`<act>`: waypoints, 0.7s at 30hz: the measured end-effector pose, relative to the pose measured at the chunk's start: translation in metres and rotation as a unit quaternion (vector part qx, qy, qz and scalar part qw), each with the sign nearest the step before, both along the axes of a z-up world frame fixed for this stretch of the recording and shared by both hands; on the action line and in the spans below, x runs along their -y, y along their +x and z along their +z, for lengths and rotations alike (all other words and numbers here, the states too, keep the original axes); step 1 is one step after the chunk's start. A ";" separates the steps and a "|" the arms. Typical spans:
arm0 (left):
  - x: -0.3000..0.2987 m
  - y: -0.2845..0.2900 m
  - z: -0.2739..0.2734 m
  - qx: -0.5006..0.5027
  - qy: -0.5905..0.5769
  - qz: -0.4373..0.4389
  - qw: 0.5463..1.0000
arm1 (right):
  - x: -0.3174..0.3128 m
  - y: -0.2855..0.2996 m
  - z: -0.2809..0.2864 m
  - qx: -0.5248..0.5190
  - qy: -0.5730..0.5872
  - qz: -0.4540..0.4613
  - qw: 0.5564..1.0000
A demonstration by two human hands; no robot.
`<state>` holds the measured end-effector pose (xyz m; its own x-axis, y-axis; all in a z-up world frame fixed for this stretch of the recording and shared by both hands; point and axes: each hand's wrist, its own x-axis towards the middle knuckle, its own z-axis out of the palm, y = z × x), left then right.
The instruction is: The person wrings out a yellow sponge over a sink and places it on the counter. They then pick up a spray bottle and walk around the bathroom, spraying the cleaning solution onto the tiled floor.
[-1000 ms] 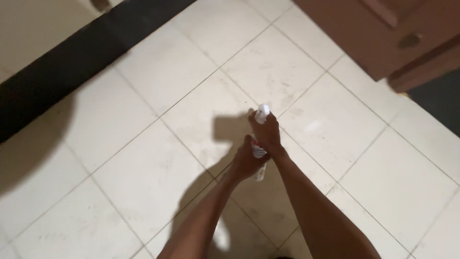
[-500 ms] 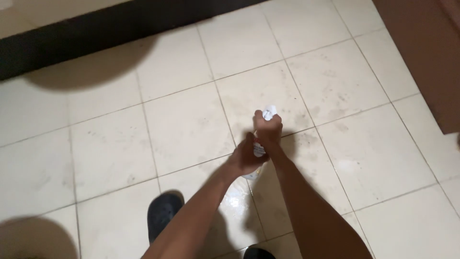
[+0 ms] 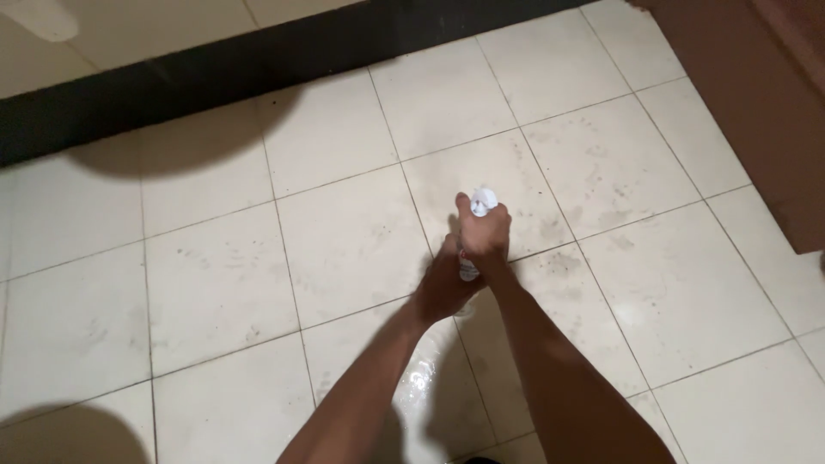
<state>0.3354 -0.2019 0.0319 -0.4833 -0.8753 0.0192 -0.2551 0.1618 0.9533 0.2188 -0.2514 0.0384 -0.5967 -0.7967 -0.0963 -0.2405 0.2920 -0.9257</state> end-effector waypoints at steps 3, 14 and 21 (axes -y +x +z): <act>-0.004 0.011 0.012 0.009 0.066 -0.007 0.998 | 0.000 0.005 -0.003 0.058 0.050 0.068 0.995; -0.011 0.081 -0.002 0.064 0.116 0.110 0.985 | 0.012 0.086 -0.011 0.078 -0.034 0.267 0.960; -0.012 0.130 0.007 0.041 0.093 0.184 0.978 | 0.013 0.165 0.057 -0.024 0.122 0.274 0.954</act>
